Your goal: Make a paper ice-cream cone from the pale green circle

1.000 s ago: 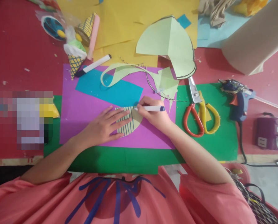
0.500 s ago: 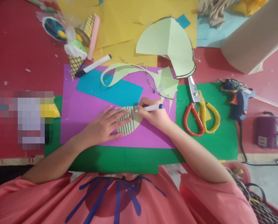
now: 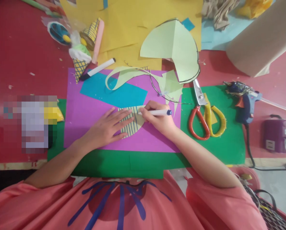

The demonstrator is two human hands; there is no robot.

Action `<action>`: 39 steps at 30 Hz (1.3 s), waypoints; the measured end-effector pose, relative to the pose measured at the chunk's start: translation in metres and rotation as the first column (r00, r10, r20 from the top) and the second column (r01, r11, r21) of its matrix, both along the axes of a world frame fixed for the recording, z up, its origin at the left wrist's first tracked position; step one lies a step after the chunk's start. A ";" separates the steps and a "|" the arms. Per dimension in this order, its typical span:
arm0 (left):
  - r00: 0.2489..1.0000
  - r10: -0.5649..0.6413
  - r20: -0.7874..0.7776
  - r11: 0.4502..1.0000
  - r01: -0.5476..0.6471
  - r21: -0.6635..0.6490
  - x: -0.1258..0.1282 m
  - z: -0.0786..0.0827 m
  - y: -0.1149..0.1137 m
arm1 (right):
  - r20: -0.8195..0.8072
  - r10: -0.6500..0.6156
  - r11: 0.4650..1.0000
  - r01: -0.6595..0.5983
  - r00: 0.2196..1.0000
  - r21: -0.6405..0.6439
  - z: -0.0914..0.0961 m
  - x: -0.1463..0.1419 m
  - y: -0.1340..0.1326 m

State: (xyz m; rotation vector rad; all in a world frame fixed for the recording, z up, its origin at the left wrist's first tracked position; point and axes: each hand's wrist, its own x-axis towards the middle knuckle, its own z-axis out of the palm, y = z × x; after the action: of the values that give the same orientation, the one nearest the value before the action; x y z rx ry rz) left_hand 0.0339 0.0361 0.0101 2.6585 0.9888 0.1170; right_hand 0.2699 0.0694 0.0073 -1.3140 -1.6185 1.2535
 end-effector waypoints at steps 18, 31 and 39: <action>1.000 0.003 0.000 1.000 -0.003 -0.009 0.000 0.000 0.000 | 0.124 0.088 0.994 -0.095 0.988 0.047 0.004 -0.003 0.004; 1.000 0.003 0.007 1.000 -0.003 -0.012 0.000 0.001 0.000 | 0.105 0.087 0.996 -0.090 0.991 0.027 0.003 -0.001 0.003; 1.000 -0.005 -0.004 1.000 0.005 -0.005 0.000 0.000 0.000 | 0.133 0.202 0.978 -0.207 0.970 0.027 0.007 -0.002 0.004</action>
State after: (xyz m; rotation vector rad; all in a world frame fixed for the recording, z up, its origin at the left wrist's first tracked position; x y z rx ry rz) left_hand 0.0336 0.0364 0.0099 2.6576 0.9823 0.1073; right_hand 0.2681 0.0734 0.0148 -1.2512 -1.9019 1.2694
